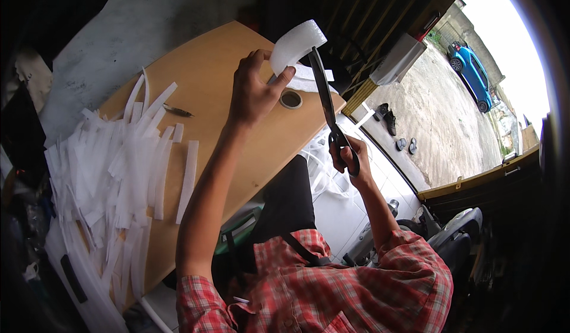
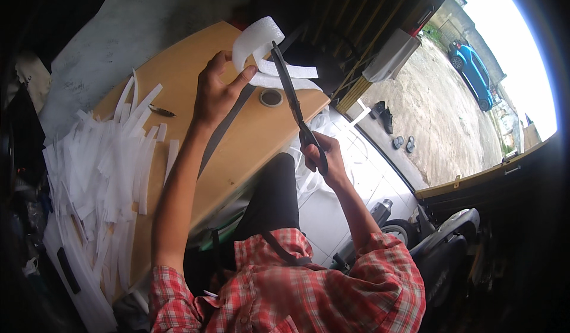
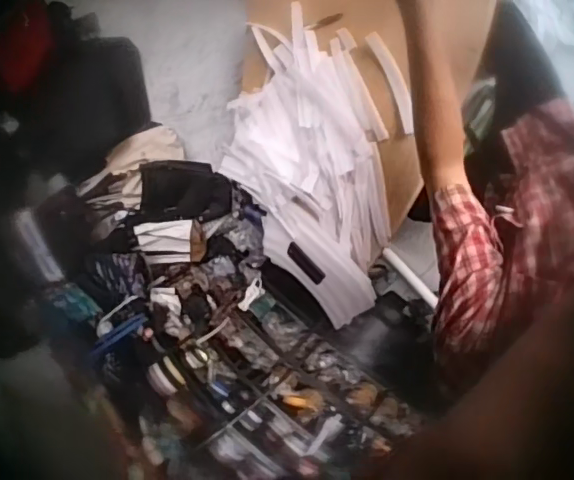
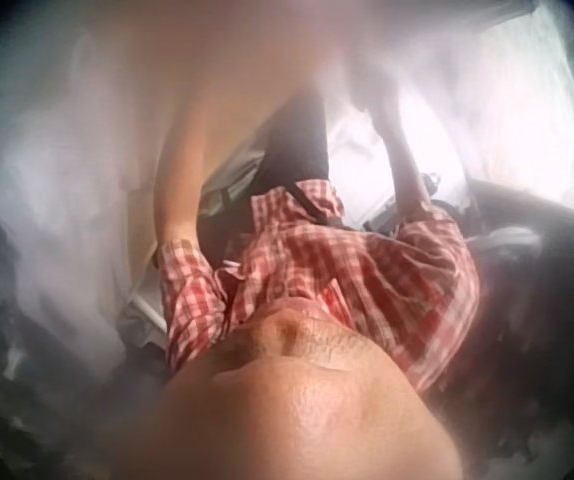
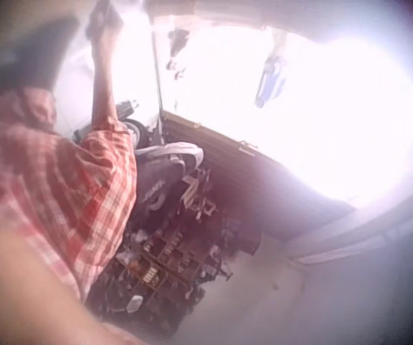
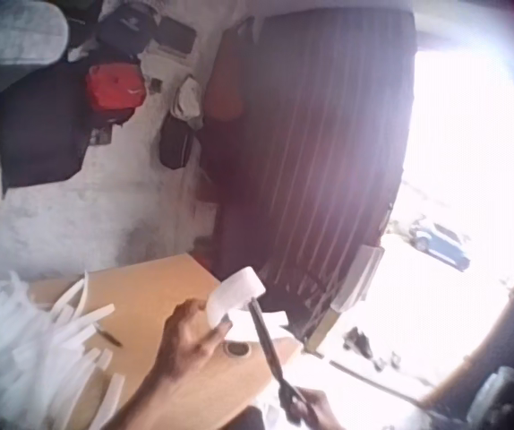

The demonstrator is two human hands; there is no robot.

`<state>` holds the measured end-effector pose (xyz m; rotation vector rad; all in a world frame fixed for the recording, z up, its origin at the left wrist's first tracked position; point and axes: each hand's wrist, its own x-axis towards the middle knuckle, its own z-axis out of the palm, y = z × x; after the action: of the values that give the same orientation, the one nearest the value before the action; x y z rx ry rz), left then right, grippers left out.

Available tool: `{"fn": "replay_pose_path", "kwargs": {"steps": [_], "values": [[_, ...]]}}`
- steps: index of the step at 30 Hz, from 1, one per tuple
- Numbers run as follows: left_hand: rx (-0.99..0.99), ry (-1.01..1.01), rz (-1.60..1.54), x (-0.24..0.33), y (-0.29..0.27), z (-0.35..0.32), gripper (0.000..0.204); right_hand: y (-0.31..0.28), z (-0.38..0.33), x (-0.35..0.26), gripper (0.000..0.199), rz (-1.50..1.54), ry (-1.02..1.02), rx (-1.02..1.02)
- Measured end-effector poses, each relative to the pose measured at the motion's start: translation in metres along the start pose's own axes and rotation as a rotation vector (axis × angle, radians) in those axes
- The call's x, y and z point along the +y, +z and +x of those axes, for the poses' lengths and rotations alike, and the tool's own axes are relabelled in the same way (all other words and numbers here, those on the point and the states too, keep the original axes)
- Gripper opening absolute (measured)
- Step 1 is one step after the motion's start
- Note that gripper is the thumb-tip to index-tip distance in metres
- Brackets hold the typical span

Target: The person uses shears to cut long white foam strips into shorter pieces on a wooden workbench. The cut pieces are gathered into a growing pile on the left side of the table.

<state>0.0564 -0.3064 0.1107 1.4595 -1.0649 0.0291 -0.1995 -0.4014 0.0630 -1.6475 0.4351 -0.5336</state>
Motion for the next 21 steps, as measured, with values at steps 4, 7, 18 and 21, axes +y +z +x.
{"fn": "replay_pose_path", "kwargs": {"steps": [4, 7, 18, 21], "values": [[-0.091, -0.047, -0.382, 0.002, -0.022, -0.010, 0.039, -0.007, 0.021, -0.018, 0.071, 0.026, -0.066, 0.031], [-0.154, -0.118, -0.396, 0.002, -0.048, -0.017, 0.039, -0.016, 0.052, -0.030, 0.068, 0.018, -0.127, 0.018], [-0.232, -0.391, -0.238, 0.016, -0.128, -0.048, 0.040, -0.093, 0.201, -0.099, 0.061, -0.172, -0.241, 0.392], [-0.198, -0.437, -0.180, 0.014, -0.143, -0.062, 0.040, -0.110, 0.244, -0.111, 0.061, -0.193, -0.269, 0.464]]}}
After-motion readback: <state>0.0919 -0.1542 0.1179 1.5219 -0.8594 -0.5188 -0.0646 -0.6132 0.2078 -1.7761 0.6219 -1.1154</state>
